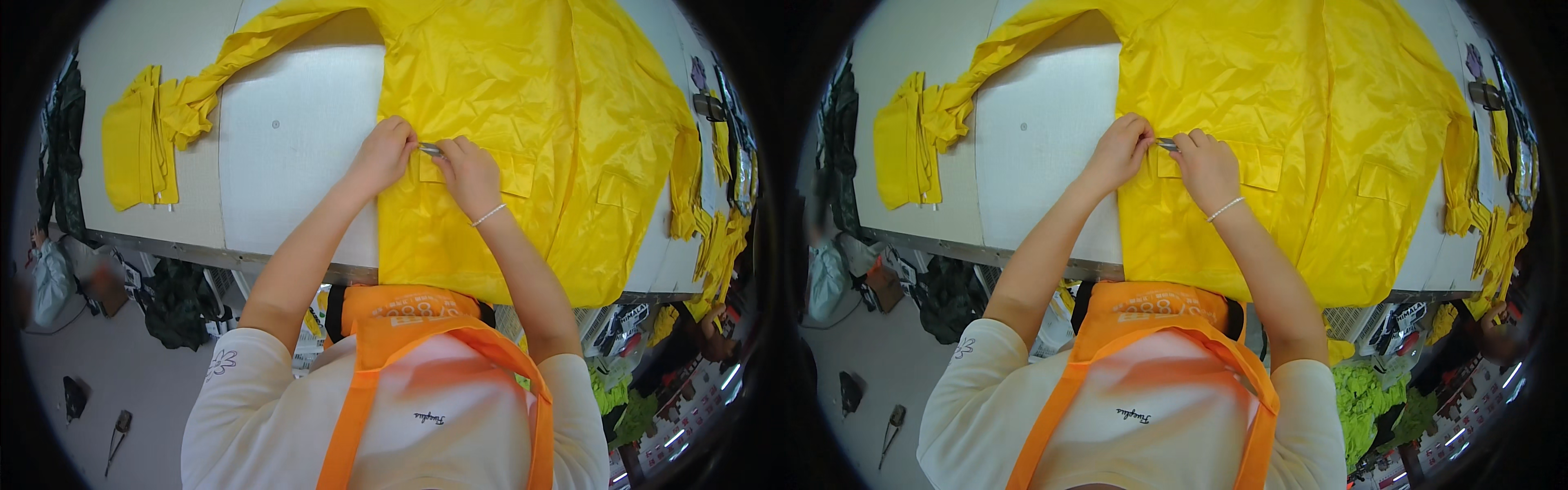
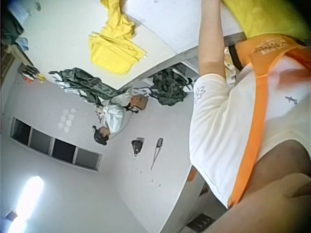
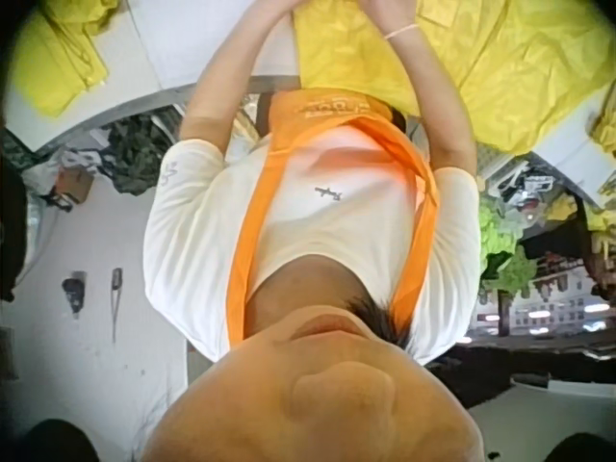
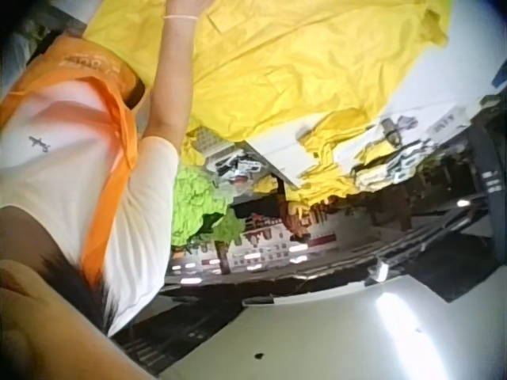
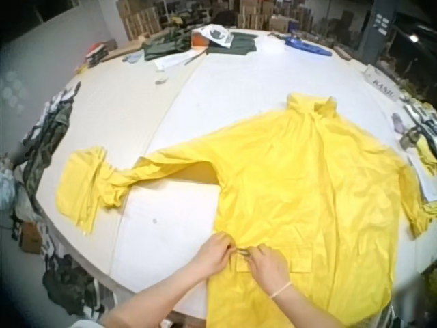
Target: The person trims loose threads and excess fabric from yellow jackets using small scissors. They repeatedly unfold and refold the jackets, smooth the fabric, and cut small pieces before placing the finished jackets into a white basket.
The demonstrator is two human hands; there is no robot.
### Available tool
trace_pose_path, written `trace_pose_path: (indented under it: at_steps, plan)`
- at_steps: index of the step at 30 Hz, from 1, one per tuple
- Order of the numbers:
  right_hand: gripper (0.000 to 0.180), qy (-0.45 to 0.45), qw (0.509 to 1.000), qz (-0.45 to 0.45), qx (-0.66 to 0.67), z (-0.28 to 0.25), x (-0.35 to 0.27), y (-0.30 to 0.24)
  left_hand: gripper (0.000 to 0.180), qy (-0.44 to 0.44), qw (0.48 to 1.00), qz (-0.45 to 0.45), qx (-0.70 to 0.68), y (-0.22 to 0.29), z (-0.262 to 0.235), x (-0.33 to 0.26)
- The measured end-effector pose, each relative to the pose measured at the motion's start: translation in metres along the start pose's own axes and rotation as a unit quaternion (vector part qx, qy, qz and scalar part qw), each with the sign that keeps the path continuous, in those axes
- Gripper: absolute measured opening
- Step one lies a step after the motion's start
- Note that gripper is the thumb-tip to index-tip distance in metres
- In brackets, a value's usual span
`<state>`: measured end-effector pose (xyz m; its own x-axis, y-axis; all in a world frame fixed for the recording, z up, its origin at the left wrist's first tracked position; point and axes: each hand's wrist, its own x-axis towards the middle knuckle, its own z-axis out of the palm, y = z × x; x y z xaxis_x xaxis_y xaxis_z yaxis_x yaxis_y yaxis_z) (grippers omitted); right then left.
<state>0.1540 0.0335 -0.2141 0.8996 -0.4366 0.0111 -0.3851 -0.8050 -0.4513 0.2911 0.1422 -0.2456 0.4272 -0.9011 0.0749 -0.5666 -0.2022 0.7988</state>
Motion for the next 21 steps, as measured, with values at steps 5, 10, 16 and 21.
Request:
trace_pose_path:
  at_steps: [5,10,16,21]
  plan:
    - [0.013,-0.033,0.999,-0.006,0.003,-0.007,0.009,0.006,0.005,-0.012,1.0,-0.002,-0.003,0.001,-0.002,0.003]
    - [0.013,-0.032,0.998,-0.048,-0.014,-0.007,0.012,0.007,0.004,-0.011,1.0,-0.02,0.002,0.004,-0.002,0.005]
    - [0.021,-0.022,0.996,0.044,0.077,-0.031,-0.013,0.016,0.011,-0.106,0.989,-0.1,0.005,0.035,-0.033,-0.026]
    - [0.029,-0.047,0.998,0.045,-0.015,-0.072,-0.072,0.092,0.034,-0.469,0.843,-0.226,0.136,0.049,-0.066,-0.136]
